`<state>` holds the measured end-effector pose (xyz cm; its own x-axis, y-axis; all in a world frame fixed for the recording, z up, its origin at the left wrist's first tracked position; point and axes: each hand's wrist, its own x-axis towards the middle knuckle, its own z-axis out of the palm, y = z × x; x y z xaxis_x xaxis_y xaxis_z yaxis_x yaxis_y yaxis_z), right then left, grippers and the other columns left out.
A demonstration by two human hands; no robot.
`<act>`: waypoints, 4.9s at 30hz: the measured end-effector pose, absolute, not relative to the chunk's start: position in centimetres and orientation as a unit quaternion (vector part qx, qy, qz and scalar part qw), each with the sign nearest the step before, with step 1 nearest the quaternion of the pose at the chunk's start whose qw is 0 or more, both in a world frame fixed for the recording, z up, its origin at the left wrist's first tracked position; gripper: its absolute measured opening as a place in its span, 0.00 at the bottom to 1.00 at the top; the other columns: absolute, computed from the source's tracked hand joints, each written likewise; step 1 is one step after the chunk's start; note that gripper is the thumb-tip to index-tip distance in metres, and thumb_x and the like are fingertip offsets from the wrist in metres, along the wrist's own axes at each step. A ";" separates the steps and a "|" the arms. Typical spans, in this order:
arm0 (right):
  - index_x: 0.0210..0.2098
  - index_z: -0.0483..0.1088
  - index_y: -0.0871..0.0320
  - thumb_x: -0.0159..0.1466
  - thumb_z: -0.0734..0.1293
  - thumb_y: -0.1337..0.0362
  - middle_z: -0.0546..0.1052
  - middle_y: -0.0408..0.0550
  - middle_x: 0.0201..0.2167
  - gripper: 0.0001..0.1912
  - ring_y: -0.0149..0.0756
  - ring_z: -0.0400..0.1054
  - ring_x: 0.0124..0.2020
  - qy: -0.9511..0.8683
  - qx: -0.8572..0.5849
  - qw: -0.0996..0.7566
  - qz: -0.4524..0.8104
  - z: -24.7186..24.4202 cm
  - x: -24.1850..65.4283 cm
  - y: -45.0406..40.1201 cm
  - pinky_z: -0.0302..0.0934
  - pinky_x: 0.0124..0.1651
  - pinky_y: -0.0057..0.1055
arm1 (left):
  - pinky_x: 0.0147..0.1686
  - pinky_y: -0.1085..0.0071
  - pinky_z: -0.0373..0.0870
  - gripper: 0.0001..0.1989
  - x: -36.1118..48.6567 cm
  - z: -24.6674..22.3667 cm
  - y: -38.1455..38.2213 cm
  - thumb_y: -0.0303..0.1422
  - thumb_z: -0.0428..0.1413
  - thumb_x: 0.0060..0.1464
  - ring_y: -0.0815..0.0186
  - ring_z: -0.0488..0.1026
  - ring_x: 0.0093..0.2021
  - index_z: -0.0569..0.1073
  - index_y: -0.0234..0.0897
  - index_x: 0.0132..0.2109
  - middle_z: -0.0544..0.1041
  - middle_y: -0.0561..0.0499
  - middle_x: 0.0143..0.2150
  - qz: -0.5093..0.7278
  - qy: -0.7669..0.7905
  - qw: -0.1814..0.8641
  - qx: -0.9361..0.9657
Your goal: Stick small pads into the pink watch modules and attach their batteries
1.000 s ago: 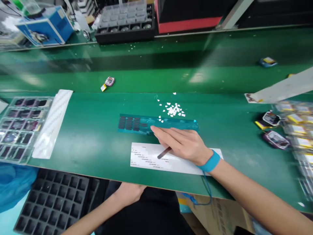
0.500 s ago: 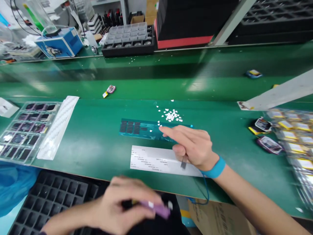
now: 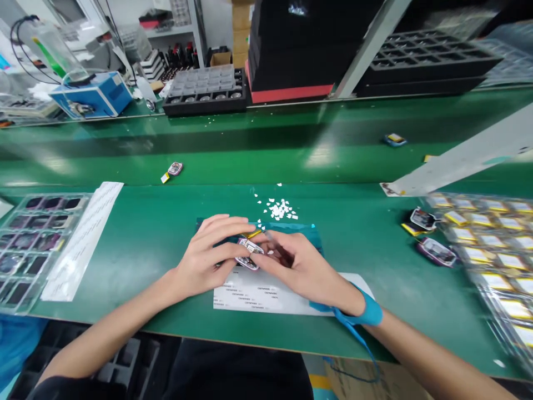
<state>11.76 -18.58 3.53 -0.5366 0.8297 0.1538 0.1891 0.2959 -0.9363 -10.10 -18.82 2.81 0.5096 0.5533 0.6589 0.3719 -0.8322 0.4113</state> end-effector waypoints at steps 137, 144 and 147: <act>0.52 0.75 0.73 0.70 0.59 0.76 0.81 0.64 0.50 0.17 0.45 0.80 0.44 -0.939 -0.272 0.200 -0.063 2.8 12.0 -21.0 0.76 0.40 0.33 | 0.21 0.78 0.62 0.06 -8.2 1.5 -22.4 0.23 0.52 0.62 0.74 0.66 0.16 0.66 0.38 0.43 0.69 0.61 0.20 0.384 0.428 0.236 0.783; 0.44 0.75 0.59 0.76 0.57 0.66 0.79 0.42 0.26 0.15 0.28 0.70 0.22 -0.810 -0.368 0.286 0.357 4.1 11.9 -20.1 0.65 0.24 0.25 | 0.18 0.80 0.60 0.07 -8.1 2.1 -22.2 0.23 0.53 0.61 0.77 0.64 0.16 0.67 0.38 0.44 0.69 0.62 0.22 0.414 0.423 0.300 0.748; 0.38 0.77 0.58 0.75 0.61 0.59 0.71 0.37 0.19 0.16 0.24 0.59 0.17 -0.733 -0.401 0.270 0.477 4.7 11.6 -19.8 0.55 0.19 0.23 | 0.18 0.79 0.61 0.08 -8.1 2.3 -22.3 0.23 0.52 0.61 0.76 0.65 0.17 0.67 0.38 0.46 0.70 0.61 0.23 0.401 0.417 0.329 0.747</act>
